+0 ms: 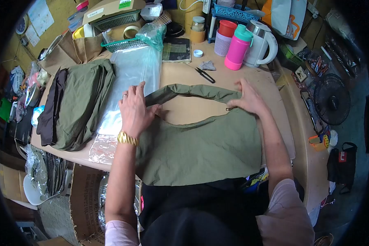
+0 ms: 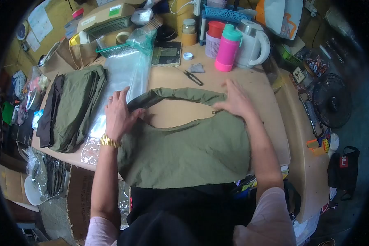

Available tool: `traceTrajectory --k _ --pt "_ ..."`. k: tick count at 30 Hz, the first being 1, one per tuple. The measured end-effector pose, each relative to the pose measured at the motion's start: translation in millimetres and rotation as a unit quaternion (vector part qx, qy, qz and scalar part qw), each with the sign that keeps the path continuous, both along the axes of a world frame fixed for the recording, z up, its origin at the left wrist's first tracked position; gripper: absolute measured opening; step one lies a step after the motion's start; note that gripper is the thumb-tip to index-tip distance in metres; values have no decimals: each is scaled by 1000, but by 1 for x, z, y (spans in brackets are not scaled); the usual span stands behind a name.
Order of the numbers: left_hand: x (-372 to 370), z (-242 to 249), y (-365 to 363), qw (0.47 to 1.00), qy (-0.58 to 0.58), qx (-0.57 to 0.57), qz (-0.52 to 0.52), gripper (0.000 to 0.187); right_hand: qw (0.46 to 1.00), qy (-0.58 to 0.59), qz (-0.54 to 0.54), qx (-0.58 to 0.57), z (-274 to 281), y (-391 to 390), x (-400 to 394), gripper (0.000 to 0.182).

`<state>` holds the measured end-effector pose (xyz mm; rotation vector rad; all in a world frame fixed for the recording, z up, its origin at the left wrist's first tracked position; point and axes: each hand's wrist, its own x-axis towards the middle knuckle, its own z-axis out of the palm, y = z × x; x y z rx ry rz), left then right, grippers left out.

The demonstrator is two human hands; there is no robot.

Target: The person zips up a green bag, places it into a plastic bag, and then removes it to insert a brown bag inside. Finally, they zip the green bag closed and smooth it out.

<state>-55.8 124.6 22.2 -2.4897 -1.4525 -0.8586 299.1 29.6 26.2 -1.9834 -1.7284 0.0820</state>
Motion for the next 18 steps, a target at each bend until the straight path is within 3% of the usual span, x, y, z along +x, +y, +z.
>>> traceTrajectory --k 1,3,5,10,16,18 --pt "-7 -15 15 1000 -1 2 -1 56 998 35 -7 -42 -10 -9 6 33" --pt "-18 -34 44 984 12 -154 -89 37 999 9 -10 -32 -15 -29 8 29" --pt "-25 -22 23 990 -18 -121 -73 31 1000 -15 -13 -24 -21 -52 14 26" --pt "-49 -38 -38 988 -92 -77 -94 27 967 -127 83 205 -47 -91 30 36" --pt "-50 -37 -52 976 -167 -82 -113 50 947 -200 122 221 -31 -96 17 45" --pt "-50 -28 -52 996 9 38 -76 67 944 -204 120 230 -28 -96 18 45"
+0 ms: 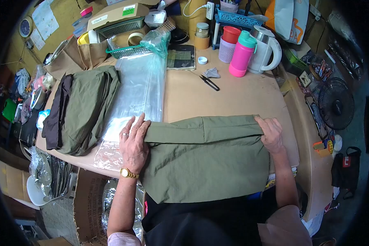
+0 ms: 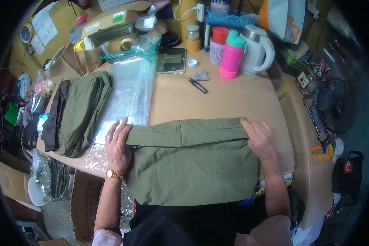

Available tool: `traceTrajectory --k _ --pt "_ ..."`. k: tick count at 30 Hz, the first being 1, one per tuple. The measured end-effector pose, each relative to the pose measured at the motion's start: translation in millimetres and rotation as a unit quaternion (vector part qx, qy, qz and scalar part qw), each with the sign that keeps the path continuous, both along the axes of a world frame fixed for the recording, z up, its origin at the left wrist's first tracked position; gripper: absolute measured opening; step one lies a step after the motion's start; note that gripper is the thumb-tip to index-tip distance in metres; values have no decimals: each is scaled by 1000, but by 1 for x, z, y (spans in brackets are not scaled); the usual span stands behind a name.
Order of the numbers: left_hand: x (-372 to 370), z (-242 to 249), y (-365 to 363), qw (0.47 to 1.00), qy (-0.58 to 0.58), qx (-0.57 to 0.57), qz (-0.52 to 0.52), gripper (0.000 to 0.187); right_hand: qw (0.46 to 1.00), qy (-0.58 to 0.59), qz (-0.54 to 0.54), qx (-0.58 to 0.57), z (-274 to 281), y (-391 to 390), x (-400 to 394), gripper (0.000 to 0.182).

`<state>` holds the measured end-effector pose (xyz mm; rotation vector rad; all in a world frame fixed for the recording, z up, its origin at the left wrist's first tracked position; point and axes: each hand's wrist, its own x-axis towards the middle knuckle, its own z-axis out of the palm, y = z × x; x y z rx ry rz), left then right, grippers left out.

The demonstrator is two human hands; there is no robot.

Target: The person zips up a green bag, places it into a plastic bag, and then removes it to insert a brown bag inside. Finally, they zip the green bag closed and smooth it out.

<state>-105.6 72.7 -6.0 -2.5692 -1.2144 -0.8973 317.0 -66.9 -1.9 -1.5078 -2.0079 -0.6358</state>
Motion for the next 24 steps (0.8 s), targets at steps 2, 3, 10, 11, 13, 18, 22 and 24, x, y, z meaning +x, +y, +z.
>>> traceTrajectory --k 2,3,10,11,13,18,22,24 --pt "3 4 -2 1000 -8 13 7 68 1000 -2 1 8 6 1 -3 45" --pt "4 5 -4 1000 -16 25 11 69 997 -6 -50 -57 12 0 -6 44" --pt "3 -7 -14 983 -133 82 -96 44 915 271 111 -278 81 47 -75 57" --pt "4 -6 -19 983 -131 84 -95 44 885 306 146 -320 78 68 -91 54" --pt "5 -4 -32 975 -162 131 -79 32 834 309 194 -414 64 115 -121 53" --pt "2 1 -58 969 -157 161 -103 29 476 425 276 -718 35 170 -164 55" --pt "-6 -4 -70 966 -157 169 -117 29 500 325 345 -725 61 152 -183 45" --pt "-8 -9 -74 964 -158 164 -138 26 550 349 277 -707 62 148 -186 35"
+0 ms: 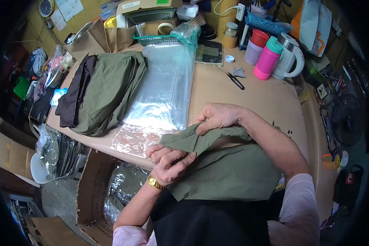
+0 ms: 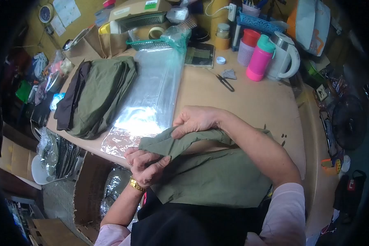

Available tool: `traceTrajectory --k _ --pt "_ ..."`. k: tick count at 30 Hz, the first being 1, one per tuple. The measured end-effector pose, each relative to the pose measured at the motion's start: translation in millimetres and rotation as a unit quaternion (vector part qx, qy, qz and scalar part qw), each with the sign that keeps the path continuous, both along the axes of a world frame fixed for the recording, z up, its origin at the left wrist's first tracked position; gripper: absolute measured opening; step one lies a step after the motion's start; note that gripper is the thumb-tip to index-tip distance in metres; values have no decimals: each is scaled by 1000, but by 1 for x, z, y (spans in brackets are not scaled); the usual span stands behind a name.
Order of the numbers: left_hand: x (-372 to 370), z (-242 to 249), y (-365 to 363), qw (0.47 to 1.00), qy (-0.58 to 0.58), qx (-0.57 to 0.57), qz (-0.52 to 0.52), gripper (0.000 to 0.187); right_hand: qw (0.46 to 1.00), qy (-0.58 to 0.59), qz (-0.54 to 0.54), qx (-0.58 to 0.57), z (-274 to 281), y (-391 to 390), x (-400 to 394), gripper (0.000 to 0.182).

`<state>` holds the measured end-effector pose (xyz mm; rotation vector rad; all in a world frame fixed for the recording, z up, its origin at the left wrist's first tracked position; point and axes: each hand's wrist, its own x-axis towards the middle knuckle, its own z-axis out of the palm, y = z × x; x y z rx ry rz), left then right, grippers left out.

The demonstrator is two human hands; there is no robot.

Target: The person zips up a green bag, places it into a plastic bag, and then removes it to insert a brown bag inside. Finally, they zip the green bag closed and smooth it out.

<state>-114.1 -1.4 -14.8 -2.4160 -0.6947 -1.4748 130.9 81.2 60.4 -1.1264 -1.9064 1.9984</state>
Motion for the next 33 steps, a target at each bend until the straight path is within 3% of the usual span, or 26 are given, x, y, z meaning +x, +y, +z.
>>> traceTrajectory --k 3,4,6,7,9,11,13,15,17,18,19,22,25,26,27,28,29,31,32,33 --pt "-2 14 -4 997 54 -58 -24 21 995 -80 11 50 -2 -4 1 36" --pt "-1 25 -4 992 25 -116 -49 23 995 -82 13 50 -2 -8 0 36" --pt "1 53 0 960 -55 -267 -63 39 998 44 -51 -21 -3 -20 0 33" --pt "5 59 7 936 -109 -329 -60 43 998 42 -50 -25 -5 -21 1 33" --pt "-5 68 30 898 12 -435 -67 43 998 62 -6 32 -7 -23 2 33" --pt "-9 85 47 746 182 -638 -69 42 998 29 6 54 21 -37 1 35" --pt "-14 76 47 740 133 -652 -97 39 997 -4 15 75 30 -45 4 38" --pt "-16 73 42 730 88 -666 -127 37 982 -119 2 147 27 -50 14 37" --pt "-18 75 34 720 -3 -666 -196 24 991 -84 -40 100 8 -50 33 34" --pt "-17 68 34 769 -7 -604 -211 27 994 -50 -78 53 2 -49 40 32" --pt "-18 65 36 770 -7 -602 -211 27 994 -51 -77 56 -1 -49 44 32" --pt "-20 62 39 670 -54 -711 -208 25 992 -21 -109 67 0 -57 45 29" --pt "-20 74 38 652 -1 -737 -179 22 977 -81 -117 159 13 -66 43 27" --pt "-22 63 42 638 -10 -737 -223 24 967 -91 -139 192 16 -70 42 27" --pt "-17 66 39 638 -8 -736 -225 24 956 -101 -161 224 17 -72 41 27" --pt "-9 73 33 804 22 -574 -153 35 955 -101 -164 224 15 -71 39 27" --pt "1 82 26 921 50 -378 -74 47 956 -104 -179 210 9 -69 38 26" --pt "23 106 3 948 109 -287 -80 67 955 -107 -197 195 1 -67 33 25" --pt "33 104 -8 953 145 -258 -61 65 955 -65 -200 209 -1 -66 30 23" --pt "43 95 -14 965 148 -215 -39 44 954 -22 -201 224 -2 -65 30 21"
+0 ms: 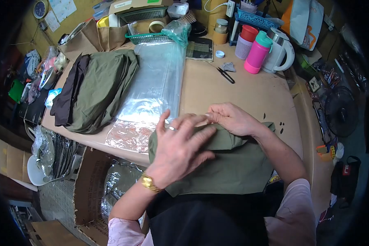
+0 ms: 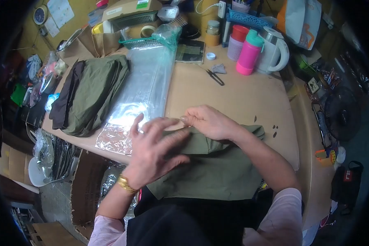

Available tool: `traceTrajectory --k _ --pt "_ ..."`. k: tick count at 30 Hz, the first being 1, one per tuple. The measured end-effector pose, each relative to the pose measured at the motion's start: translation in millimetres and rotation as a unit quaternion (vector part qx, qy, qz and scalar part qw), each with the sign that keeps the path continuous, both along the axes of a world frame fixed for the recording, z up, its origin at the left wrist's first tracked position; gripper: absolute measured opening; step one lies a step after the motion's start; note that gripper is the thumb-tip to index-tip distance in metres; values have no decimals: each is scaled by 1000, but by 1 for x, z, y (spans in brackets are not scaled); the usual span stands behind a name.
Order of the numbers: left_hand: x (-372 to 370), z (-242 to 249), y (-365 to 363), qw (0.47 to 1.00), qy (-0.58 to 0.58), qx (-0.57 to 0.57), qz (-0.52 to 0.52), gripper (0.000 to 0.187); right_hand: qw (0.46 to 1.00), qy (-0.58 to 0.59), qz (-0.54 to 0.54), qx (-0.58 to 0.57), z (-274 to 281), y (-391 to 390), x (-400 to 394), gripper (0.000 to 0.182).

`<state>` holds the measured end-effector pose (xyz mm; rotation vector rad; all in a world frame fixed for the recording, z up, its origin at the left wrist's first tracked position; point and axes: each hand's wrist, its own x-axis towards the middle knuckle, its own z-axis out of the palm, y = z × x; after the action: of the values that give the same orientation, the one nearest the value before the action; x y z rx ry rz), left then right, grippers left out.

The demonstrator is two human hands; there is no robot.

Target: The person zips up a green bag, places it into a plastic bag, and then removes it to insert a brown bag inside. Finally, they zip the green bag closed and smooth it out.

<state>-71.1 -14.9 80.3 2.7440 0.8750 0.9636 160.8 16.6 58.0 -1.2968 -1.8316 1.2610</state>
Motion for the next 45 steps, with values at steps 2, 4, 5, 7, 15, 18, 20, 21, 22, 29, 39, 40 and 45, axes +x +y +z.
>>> traceTrajectory --k 2,4,5,7,15,18,20,21,22,29,39,40,45 --pt "6 -30 7 995 -36 92 -34 24 999 35 11 8 -3 1 3 17" --pt "7 -41 4 992 -57 111 -36 19 997 71 20 19 4 4 11 15" --pt "6 -45 1 988 -78 126 -36 16 993 85 49 -71 13 1 18 15" --pt "6 -54 -5 987 -83 128 -55 16 979 99 75 -162 16 -4 24 17" --pt "24 -42 -3 990 -87 113 -13 18 989 120 -35 -77 2 -7 8 35" --pt "18 -42 8 990 -101 101 -3 21 966 54 -96 236 2 -21 8 40" --pt "17 -45 10 989 -113 94 -6 21 963 -21 -95 251 15 -49 5 45" --pt "15 -53 11 990 -114 79 -19 21 917 -155 -68 360 11 -54 5 40" --pt "16 -53 11 991 -114 64 -34 21 842 -284 -41 457 4 -59 5 36" --pt "22 -9 45 958 -1 -277 -70 62 697 -282 -72 656 -30 -73 4 7" --pt "24 -9 78 887 34 -443 -126 49 784 -377 -171 463 -21 -73 50 33" --pt "9 -6 84 898 111 -413 -102 49 790 -380 -185 444 -22 -75 66 34" --pt "-43 -63 133 808 -29 -581 -90 28 863 -308 -287 279 -47 -80 133 37"
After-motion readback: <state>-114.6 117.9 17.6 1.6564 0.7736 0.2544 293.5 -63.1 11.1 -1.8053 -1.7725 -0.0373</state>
